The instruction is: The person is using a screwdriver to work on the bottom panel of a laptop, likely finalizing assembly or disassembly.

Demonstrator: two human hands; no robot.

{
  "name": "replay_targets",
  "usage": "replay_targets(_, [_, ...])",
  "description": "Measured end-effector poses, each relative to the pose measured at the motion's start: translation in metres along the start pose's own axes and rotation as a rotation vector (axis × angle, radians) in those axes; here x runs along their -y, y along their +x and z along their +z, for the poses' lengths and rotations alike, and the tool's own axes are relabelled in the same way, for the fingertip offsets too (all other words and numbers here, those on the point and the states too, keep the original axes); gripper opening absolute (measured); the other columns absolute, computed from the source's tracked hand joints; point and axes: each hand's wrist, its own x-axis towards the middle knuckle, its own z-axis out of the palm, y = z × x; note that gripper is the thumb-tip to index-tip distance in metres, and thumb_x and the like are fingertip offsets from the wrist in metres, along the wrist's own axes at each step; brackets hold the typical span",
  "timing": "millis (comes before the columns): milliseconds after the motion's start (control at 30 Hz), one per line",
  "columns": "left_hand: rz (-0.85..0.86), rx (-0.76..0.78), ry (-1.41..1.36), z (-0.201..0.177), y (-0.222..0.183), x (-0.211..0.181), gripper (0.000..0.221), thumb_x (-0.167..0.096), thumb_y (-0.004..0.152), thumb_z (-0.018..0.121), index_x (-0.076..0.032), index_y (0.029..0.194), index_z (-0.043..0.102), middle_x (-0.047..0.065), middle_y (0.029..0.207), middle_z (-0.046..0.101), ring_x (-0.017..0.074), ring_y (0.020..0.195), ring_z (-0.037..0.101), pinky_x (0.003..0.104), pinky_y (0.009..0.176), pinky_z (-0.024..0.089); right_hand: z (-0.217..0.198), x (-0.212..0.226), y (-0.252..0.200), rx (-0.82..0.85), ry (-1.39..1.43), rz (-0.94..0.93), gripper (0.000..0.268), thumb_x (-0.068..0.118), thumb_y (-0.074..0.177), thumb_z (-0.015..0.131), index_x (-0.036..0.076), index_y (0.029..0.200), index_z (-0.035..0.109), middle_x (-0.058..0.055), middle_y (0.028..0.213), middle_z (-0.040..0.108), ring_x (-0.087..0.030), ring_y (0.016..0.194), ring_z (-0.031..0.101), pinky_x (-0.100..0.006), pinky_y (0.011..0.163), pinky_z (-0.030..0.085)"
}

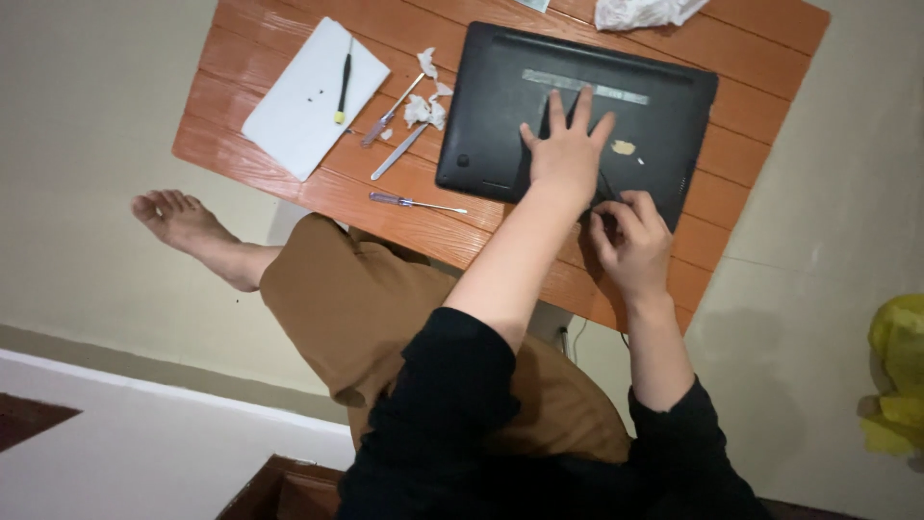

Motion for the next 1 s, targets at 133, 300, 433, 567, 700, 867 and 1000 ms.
replay_targets(133, [0.051,0.050,0.047,0.000,0.000,0.003,0.092,-0.019,0.078,0.077,-0.031,0.158,0.033,0.012,0.167,0.002,0.0508,0.151,0.007,0.083,0.107,0.031,-0.001,-0.006,0.001,0.008,0.016,0.016,0.013,0.000,0.082,0.083,-0.002,0.093,0.075,-0.015,0.106,0.065,-0.023,0.071,0.061,-0.033,0.064,0.051])
replay_targets(300, [0.052,0.016,0.057,-0.004,-0.002,0.005,0.120,-0.028,0.055,0.097,-0.031,0.157,0.033,0.010,0.167,0.005,0.0490,0.151,0.010,0.081,0.104,0.035,-0.010,-0.008,0.009,0.013,0.039,-0.064,0.017,0.004,0.081,0.084,-0.001,0.094,0.073,-0.012,0.102,0.065,-0.023,0.066,0.056,-0.033,0.061,0.047])
replay_targets(433, [0.101,0.066,0.076,-0.015,-0.004,0.009,0.127,-0.036,0.058,0.098,-0.029,0.162,0.025,0.011,0.167,-0.004,0.0487,0.151,0.006,0.080,0.105,0.035,-0.006,-0.015,0.009,-0.022,-0.003,-0.070,0.015,0.007,0.080,0.083,0.002,0.090,0.073,-0.013,0.103,0.066,-0.026,0.074,0.063,-0.035,0.068,0.052])
replay_targets(567, [0.128,0.115,0.064,-0.021,-0.009,0.006,0.129,-0.039,0.056,0.098,-0.029,0.161,0.024,0.012,0.167,-0.002,0.0485,0.150,0.006,0.080,0.104,0.034,-0.019,-0.012,0.010,-0.039,0.051,-0.053,0.013,0.007,0.083,0.079,0.002,0.091,0.071,-0.011,0.102,0.066,-0.027,0.075,0.065,-0.035,0.067,0.053])
replay_targets(700, [0.193,0.045,-0.060,-0.023,-0.014,0.013,0.122,-0.028,0.054,0.102,-0.019,0.157,0.038,0.019,0.167,0.006,0.0559,0.148,0.011,0.087,0.097,0.034,-0.001,-0.042,-0.001,-0.081,0.104,-0.111,0.013,0.016,0.084,0.079,0.014,0.090,0.068,-0.009,0.101,0.067,-0.031,0.087,0.072,-0.039,0.072,0.057])
replay_targets(867, [0.180,0.087,-0.003,-0.045,-0.023,0.000,0.117,-0.030,0.057,0.100,-0.016,0.155,0.038,0.021,0.166,0.011,0.0556,0.147,0.017,0.083,0.099,0.038,-0.002,-0.048,-0.003,-0.141,0.071,-0.142,0.010,0.022,0.089,0.074,0.015,0.088,0.066,-0.006,0.100,0.065,-0.027,0.085,0.072,-0.035,0.071,0.057])
replay_targets(1000, [0.179,0.094,-0.004,-0.048,-0.027,-0.003,0.115,-0.029,0.059,0.098,-0.013,0.155,0.037,0.022,0.165,0.014,0.0561,0.146,0.018,0.082,0.098,0.039,-0.007,-0.047,-0.004,-0.161,0.102,-0.182,0.010,0.019,0.092,0.070,0.012,0.087,0.065,-0.009,0.099,0.066,-0.029,0.087,0.072,-0.038,0.070,0.057])
